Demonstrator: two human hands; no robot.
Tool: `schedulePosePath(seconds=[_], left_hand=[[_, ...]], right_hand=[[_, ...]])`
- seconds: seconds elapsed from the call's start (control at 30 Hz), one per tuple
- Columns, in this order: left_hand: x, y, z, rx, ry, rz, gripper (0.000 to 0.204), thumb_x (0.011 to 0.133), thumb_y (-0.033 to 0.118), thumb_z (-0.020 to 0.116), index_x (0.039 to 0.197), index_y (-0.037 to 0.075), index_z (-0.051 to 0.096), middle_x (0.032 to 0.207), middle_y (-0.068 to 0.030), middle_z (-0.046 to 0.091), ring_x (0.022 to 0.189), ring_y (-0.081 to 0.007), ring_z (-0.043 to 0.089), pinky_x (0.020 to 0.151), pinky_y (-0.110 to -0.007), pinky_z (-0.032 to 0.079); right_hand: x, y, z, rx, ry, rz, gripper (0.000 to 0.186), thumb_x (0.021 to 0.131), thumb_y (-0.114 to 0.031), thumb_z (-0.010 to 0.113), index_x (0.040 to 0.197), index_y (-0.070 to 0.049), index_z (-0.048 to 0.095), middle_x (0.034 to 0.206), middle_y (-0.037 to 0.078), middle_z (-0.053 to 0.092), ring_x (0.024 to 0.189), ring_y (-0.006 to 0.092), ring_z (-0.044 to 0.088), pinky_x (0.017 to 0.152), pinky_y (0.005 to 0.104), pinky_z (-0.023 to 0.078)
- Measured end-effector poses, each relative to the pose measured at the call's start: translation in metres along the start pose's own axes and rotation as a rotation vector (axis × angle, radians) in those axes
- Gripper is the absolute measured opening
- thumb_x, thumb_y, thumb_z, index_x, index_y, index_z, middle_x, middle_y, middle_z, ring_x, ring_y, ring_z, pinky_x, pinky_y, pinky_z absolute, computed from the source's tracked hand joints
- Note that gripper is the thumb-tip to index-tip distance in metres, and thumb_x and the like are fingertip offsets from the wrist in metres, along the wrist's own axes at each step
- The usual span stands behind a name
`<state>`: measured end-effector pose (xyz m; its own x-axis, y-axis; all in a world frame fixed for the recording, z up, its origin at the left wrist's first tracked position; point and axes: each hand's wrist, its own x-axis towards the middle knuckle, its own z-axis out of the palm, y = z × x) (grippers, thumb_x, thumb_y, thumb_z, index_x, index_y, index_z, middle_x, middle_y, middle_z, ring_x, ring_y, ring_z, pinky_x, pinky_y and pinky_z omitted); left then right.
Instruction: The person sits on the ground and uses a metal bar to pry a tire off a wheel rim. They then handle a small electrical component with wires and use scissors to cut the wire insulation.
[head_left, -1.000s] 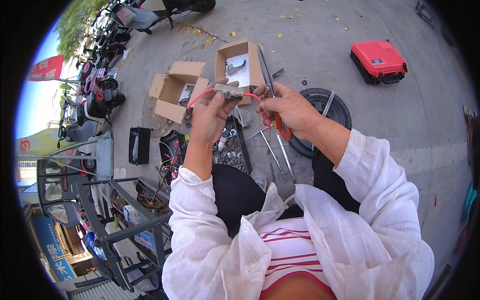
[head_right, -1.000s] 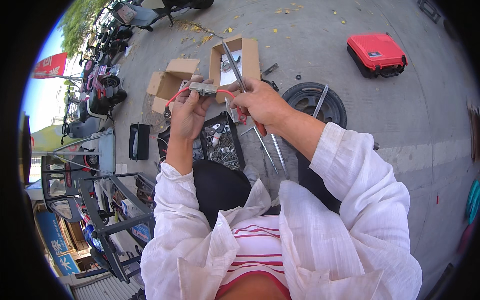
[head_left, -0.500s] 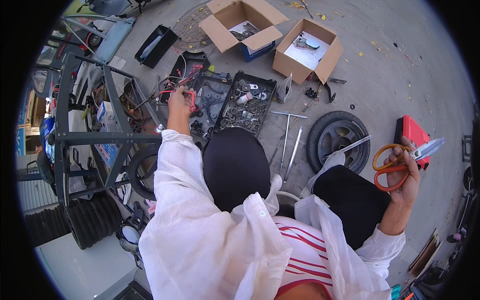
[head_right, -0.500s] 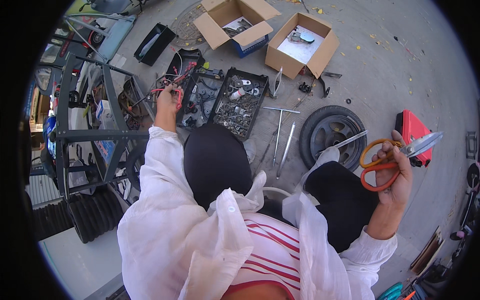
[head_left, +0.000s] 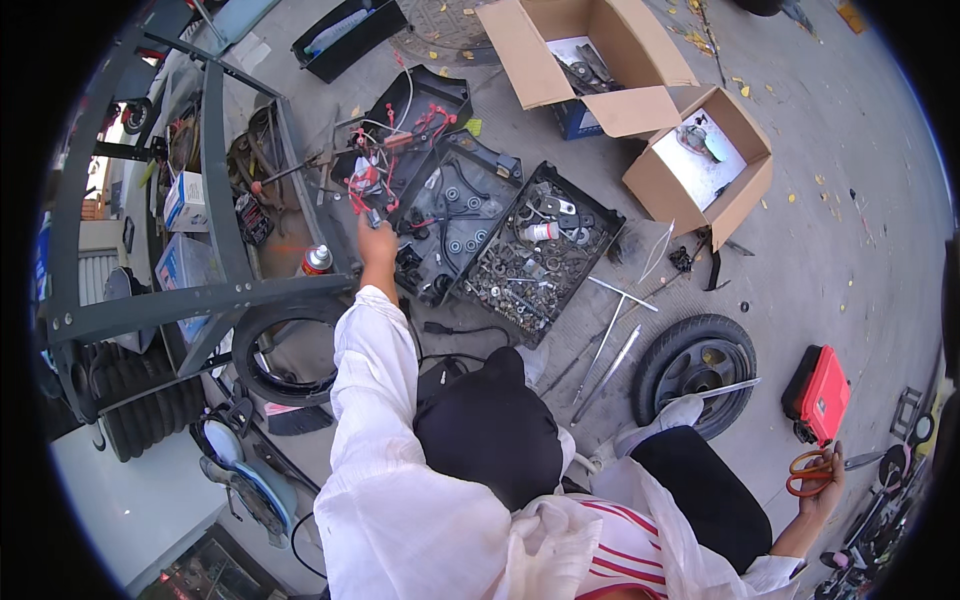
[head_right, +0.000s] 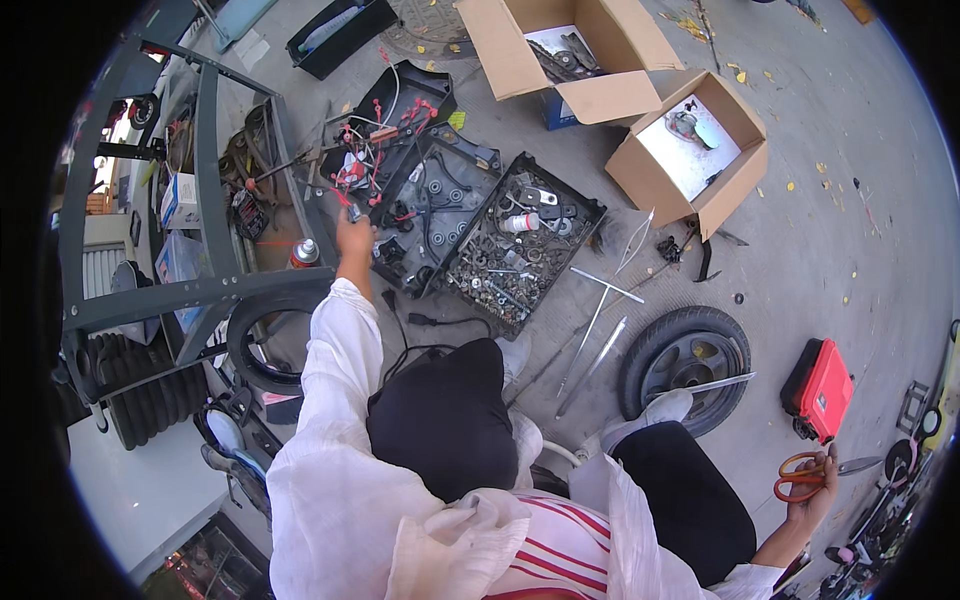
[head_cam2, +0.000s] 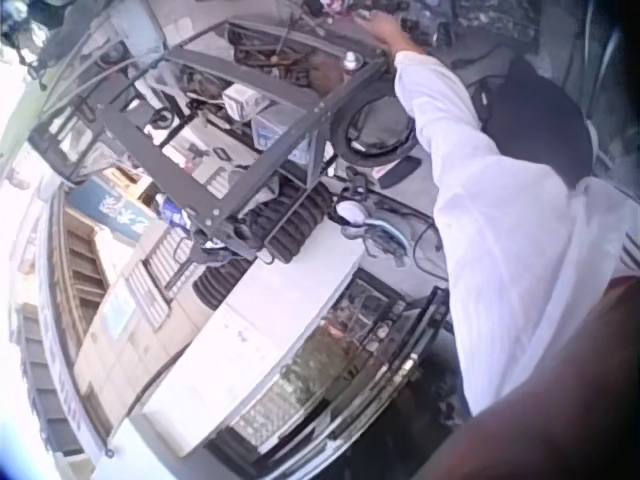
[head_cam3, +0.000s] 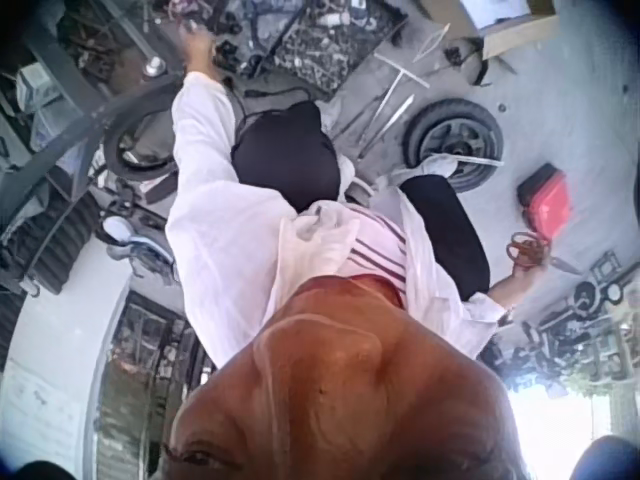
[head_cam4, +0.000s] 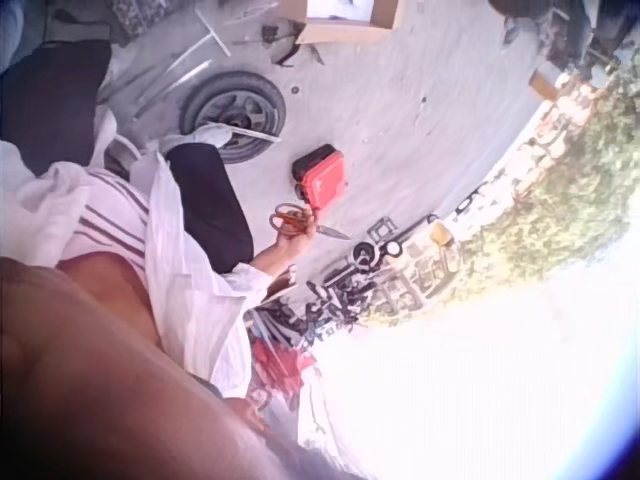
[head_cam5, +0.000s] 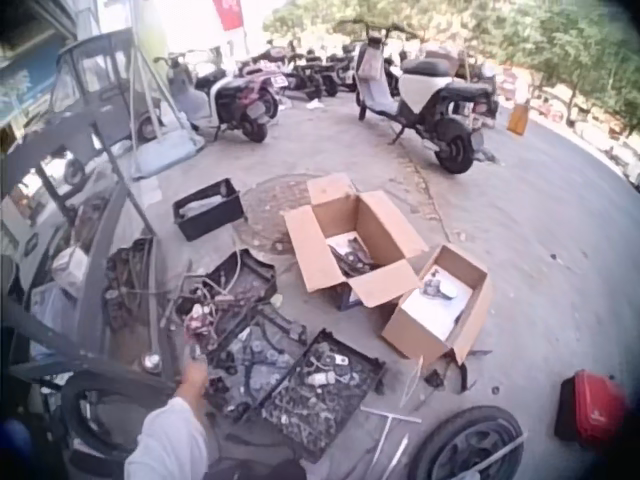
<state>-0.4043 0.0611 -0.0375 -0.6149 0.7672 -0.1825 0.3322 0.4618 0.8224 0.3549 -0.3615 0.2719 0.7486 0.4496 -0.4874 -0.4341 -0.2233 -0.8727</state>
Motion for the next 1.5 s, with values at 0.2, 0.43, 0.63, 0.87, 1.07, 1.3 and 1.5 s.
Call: schedulePosePath(seconds=[0.2, 0.43, 0.63, 0.87, 1.07, 1.3, 1.5], left_hand=[[0.039, 0.055, 0.021, 0.685, -0.006, 0.221, 0.052, 0.086, 0.016, 0.058, 0.135, 0.005, 0.049, 0.117, -0.0260, 0.062, 0.107, -0.0425, 0.060, 0.092, -0.047, 0.047], [0.058, 0.048, 0.039, 0.822, 0.099, 0.340, 0.039, 0.086, 0.021, 0.060, 0.123, 0.009, 0.058, 0.121, -0.0209, 0.061, 0.110, -0.0394, 0.058, 0.090, -0.047, 0.048], [0.016, 0.052, 0.072, 0.894, 0.056, 0.518, 0.038, 0.086, 0.034, 0.063, 0.116, 0.012, 0.064, 0.114, -0.0150, 0.059, 0.106, -0.0355, 0.057, 0.086, -0.046, 0.048], [0.034, 0.006, 0.054, 0.665, -0.003, 0.447, 0.031, 0.088, 0.017, 0.062, 0.118, 0.010, 0.061, 0.110, -0.0191, 0.061, 0.102, -0.0370, 0.060, 0.085, -0.045, 0.049], [0.040, 0.017, 0.048, 0.621, 0.089, 0.278, 0.039, 0.087, 0.014, 0.064, 0.123, 0.002, 0.052, 0.111, -0.0247, 0.061, 0.100, -0.0407, 0.060, 0.085, -0.046, 0.049], [0.045, 0.004, 0.044, 0.511, 0.373, 0.159, 0.073, 0.081, 0.019, 0.072, 0.139, -0.004, 0.034, 0.134, -0.0304, 0.045, 0.117, -0.0431, 0.053, 0.100, -0.045, 0.043], [0.066, 0.011, 0.052, 0.367, 0.005, 0.158, 0.081, 0.080, 0.014, 0.071, 0.147, 0.004, 0.028, 0.145, -0.0252, 0.039, 0.133, -0.0407, 0.038, 0.109, -0.043, 0.034]], right_hand=[[0.005, 0.007, -0.013, -0.092, 0.181, 0.097, 0.040, 0.095, -0.015, 0.053, 0.133, -0.005, 0.046, 0.088, 0.003, 0.060, 0.073, 0.0123, 0.059, 0.066, 0.0281, 0.049], [0.017, 0.007, 0.016, -0.175, 0.129, 0.131, 0.040, 0.095, -0.016, 0.053, 0.133, -0.006, 0.046, 0.088, 0.002, 0.060, 0.073, 0.0120, 0.059, 0.065, 0.0278, 0.049], [0.021, 0.009, 0.024, -0.216, 0.120, 0.138, 0.041, 0.095, -0.016, 0.052, 0.134, -0.006, 0.045, 0.087, 0.002, 0.060, 0.073, 0.0114, 0.058, 0.065, 0.0274, 0.048], [0.027, 0.009, 0.040, -0.237, 0.078, 0.148, 0.042, 0.095, -0.016, 0.053, 0.134, -0.006, 0.045, 0.087, 0.001, 0.058, 0.072, 0.0113, 0.056, 0.064, 0.0274, 0.048], [0.021, 0.010, 0.050, -0.251, 0.088, 0.148, 0.040, 0.096, -0.016, 0.052, 0.134, -0.007, 0.045, 0.088, 0.002, 0.060, 0.072, 0.0110, 0.057, 0.064, 0.0277, 0.048], [0.020, 0.010, 0.051, -0.241, 0.068, 0.145, 0.039, 0.095, -0.015, 0.053, 0.133, -0.007, 0.046, 0.089, 0.002, 0.060, 0.073, 0.0113, 0.057, 0.066, 0.0279, 0.048], [0.012, 0.013, 0.053, -0.254, 0.095, 0.153, 0.040, 0.094, -0.014, 0.053, 0.133, -0.006, 0.045, 0.088, 0.002, 0.060, 0.072, 0.0116, 0.058, 0.065, 0.0277, 0.048]])
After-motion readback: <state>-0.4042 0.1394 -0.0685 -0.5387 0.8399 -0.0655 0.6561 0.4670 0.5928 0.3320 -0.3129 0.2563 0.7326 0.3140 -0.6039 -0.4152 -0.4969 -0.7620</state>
